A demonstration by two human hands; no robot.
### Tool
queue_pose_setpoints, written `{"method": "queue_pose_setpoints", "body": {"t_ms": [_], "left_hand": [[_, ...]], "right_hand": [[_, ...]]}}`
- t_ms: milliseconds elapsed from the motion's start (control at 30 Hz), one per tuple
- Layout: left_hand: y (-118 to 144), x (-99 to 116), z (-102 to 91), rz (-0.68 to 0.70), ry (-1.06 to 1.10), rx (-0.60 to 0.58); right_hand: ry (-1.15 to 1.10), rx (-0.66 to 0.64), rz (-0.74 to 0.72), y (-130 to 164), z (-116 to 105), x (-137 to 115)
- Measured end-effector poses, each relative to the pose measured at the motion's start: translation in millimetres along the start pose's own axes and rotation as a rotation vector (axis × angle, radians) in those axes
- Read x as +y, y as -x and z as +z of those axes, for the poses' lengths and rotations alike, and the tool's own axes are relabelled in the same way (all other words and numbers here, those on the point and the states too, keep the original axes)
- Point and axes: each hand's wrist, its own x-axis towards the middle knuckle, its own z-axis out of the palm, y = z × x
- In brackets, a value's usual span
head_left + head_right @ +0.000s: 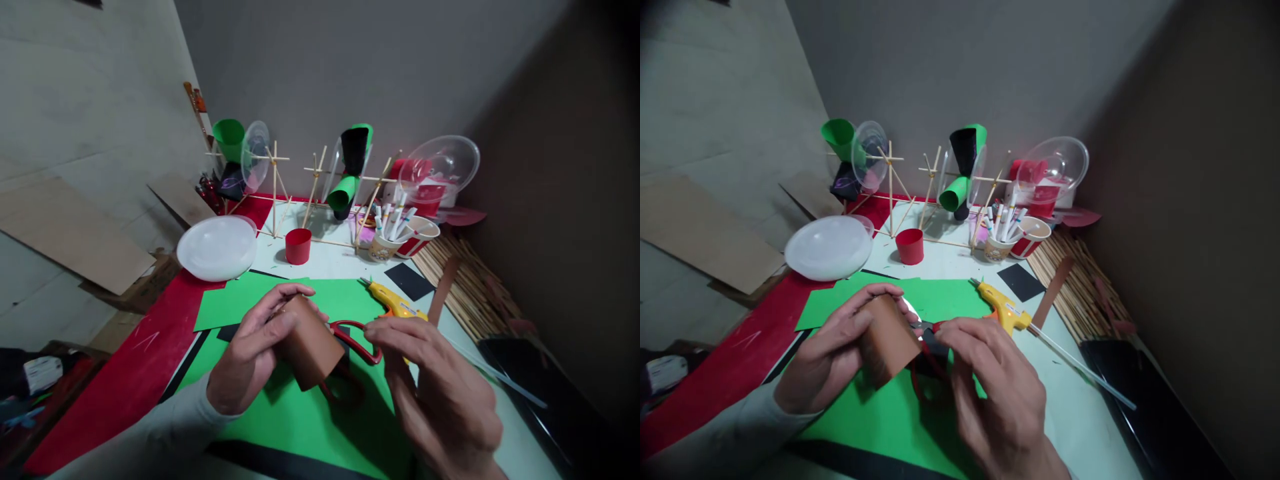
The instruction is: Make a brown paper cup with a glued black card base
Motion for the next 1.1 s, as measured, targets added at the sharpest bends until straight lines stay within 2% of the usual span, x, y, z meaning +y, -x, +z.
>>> {"method": "queue_pose_setpoints", "body": {"t_ms": [100,167,367,433,533,600,667,767,833,967,1100], "left_hand": [[-4,1,2.4,-0.058,0.119,0.150],[-6,1,2.6,-0.094,0.162,0.202],[-9,2,4.7,-0.224,0.200,0.193],[-9,0,5.7,-0.275,0.185,0.162],[-8,-6,4.3,-0.338,0.154,0.097],[-7,-6,0.7,-0.314,0.110,0.074],[-5,-3,-4.5,-0.175,-0.048,0.027],[-2,5,-10.7,0.031,-0.456,-0.143],[1,7,-11.7,0.047,-0.660,-0.229],[5,-4,-10.1,0.151,-0.985,-0.261],[6,-16,-12.1,0.227,-1.125,-0.310]], "right_hand": [[0.036,-0.097,-0.110,-2,2,-3],[0.050,-0.189,-0.175,-3,5,-6],[0.188,-0.342,-0.224,-3,16,-9],[0.207,-0.338,-0.217,-2,18,-7],[0.226,-0.252,-0.213,-1,17,-5],[0.214,-0.211,-0.212,-2,14,-6],[0.200,-0.213,-0.206,-6,8,-9],[0.227,-0.246,-0.223,-13,-2,-17],[0.240,-0.286,-0.234,-16,-7,-22],[0.205,-0.365,-0.240,-16,-7,-25],[0.210,-0.366,-0.249,-12,-2,-22]]}}
